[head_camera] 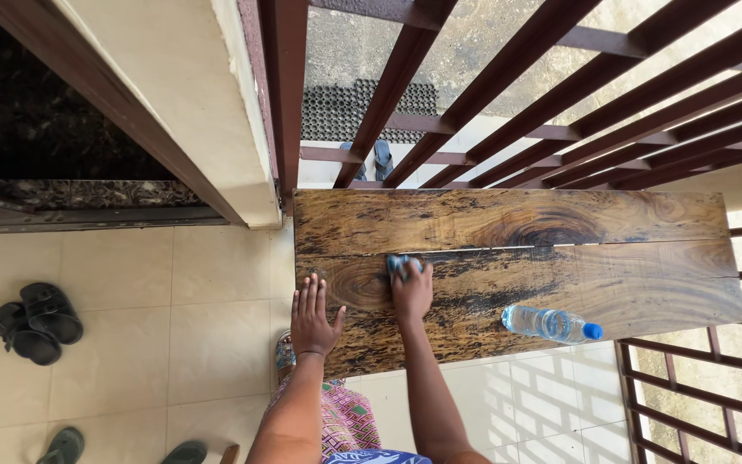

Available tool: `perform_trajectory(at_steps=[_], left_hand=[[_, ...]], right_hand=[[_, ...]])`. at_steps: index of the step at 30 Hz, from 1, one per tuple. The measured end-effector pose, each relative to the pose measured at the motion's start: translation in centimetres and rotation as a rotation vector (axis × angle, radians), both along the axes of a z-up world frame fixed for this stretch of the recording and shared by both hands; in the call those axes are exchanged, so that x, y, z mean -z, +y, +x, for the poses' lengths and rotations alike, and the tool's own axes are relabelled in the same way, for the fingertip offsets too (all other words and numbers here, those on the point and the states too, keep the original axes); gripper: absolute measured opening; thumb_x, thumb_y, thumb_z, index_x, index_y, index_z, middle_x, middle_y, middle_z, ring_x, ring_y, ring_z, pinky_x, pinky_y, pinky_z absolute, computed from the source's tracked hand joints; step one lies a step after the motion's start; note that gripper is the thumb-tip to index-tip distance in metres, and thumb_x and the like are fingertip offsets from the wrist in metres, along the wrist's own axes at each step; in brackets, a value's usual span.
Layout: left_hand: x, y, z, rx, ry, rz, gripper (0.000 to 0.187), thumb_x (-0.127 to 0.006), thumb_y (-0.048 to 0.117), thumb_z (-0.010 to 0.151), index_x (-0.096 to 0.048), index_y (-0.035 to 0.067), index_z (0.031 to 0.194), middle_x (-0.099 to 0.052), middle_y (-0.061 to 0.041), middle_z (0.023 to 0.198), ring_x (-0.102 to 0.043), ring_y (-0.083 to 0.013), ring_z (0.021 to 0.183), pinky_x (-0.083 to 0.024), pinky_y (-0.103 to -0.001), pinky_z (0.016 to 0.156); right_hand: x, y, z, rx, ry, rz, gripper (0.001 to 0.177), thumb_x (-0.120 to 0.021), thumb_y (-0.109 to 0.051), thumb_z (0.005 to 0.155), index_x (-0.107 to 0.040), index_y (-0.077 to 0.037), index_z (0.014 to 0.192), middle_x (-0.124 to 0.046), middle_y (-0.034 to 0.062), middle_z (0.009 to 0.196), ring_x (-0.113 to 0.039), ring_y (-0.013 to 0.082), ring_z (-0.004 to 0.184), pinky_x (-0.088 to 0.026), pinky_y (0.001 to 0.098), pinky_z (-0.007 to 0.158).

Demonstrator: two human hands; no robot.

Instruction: The person wipes a wooden table surface with a blue cloth, repeatedly pouring water from a plastic bottle onto the cloth to keep it damp. The person moves the cloth back and forth across the table, occasionally shifting the water bottle to access different areas.

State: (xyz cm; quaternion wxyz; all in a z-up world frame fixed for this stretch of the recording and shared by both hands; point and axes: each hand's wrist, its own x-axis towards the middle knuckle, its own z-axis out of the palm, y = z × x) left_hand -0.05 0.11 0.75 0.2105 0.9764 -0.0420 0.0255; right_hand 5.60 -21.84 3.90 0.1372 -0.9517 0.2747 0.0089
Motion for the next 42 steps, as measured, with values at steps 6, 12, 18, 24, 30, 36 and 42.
perform_trajectory(at_steps=[6, 12, 18, 24, 30, 36, 42], left_hand=[[0.8, 0.2, -0.3, 0.004, -0.039, -0.041, 0.069, -0.046, 0.049, 0.100, -0.041, 0.007, 0.154, -0.033, -0.011, 0.165, -0.027, -0.0246, 0.154, -0.018, -0.044, 0.127], [1.9, 0.2, -0.3, 0.002, -0.048, -0.032, 0.053, -0.037, 0.026, 0.105, -0.040, 0.010, 0.156, -0.033, -0.009, 0.167, -0.028, -0.0229, 0.156, -0.019, -0.044, 0.129], [1.1, 0.3, -0.5, 0.002, -0.084, -0.061, 0.054, -0.037, 0.019, 0.104, -0.038, 0.008, 0.158, -0.032, -0.011, 0.167, -0.028, -0.0242, 0.155, -0.019, -0.044, 0.128], [1.4, 0.3, -0.6, 0.003, -0.060, -0.077, 0.055, -0.038, 0.013, 0.102, -0.037, 0.006, 0.157, -0.034, -0.011, 0.165, -0.030, -0.0246, 0.154, -0.021, -0.044, 0.128], [1.3, 1.1, -0.9, -0.073, -0.116, -0.294, 0.051, -0.035, 0.015, 0.108, -0.036, 0.000, 0.157, -0.036, -0.018, 0.164, -0.033, -0.0320, 0.152, -0.026, -0.045, 0.127], [1.3, 1.3, -0.8, -0.111, -0.182, -0.405, 0.049, -0.035, 0.014, 0.110, -0.036, -0.002, 0.156, -0.038, -0.019, 0.163, -0.033, -0.0328, 0.154, -0.027, -0.046, 0.127], [1.0, 2.1, 0.2, -0.320, -0.178, -0.650, 0.039, -0.038, 0.017, 0.113, -0.049, 0.006, 0.148, -0.061, -0.020, 0.147, -0.059, -0.0342, 0.138, -0.047, -0.044, 0.117]], right_hand=[[-0.7, 6.7, 1.8, -0.181, -0.132, 0.164, 0.029, -0.076, -0.015, 0.083, -0.076, -0.024, 0.112, -0.060, 0.0139, 0.119, -0.067, 0.0315, 0.099, -0.061, 0.0424, 0.079], [-2.6, 8.1, -6.8, -0.381, -0.045, 0.234, 0.036, -0.083, -0.025, 0.078, -0.075, -0.022, 0.112, -0.059, 0.0159, 0.118, -0.069, 0.0335, 0.099, -0.061, 0.0439, 0.082], [-1.8, 4.4, -3.0, -0.210, -0.172, -0.005, 0.020, -0.081, -0.028, 0.087, -0.080, -0.025, 0.107, -0.050, 0.0254, 0.135, -0.064, 0.0418, 0.103, -0.061, 0.0433, 0.072], [-1.5, 9.3, 1.0, -0.150, -0.193, 0.167, 0.031, -0.081, -0.021, 0.081, -0.075, -0.022, 0.112, -0.060, 0.0133, 0.123, -0.067, 0.0346, 0.106, -0.059, 0.0457, 0.084], [-0.8, 10.0, -4.4, -0.481, -0.095, 0.191, 0.039, -0.085, -0.021, 0.072, -0.077, -0.025, 0.109, -0.061, 0.0148, 0.125, -0.068, 0.0330, 0.107, -0.059, 0.0437, 0.087], [-2.8, 6.1, -3.2, -0.213, -0.041, 0.134, 0.031, -0.082, -0.027, 0.086, -0.076, -0.024, 0.116, -0.059, 0.0158, 0.125, -0.067, 0.0326, 0.104, -0.060, 0.0449, 0.084], [0.1, 13.3, 2.4, -0.339, -0.201, 0.068, 0.034, -0.077, -0.015, 0.085, -0.076, -0.028, 0.117, -0.059, 0.0161, 0.131, -0.067, 0.0299, 0.106, -0.063, 0.0393, 0.080]])
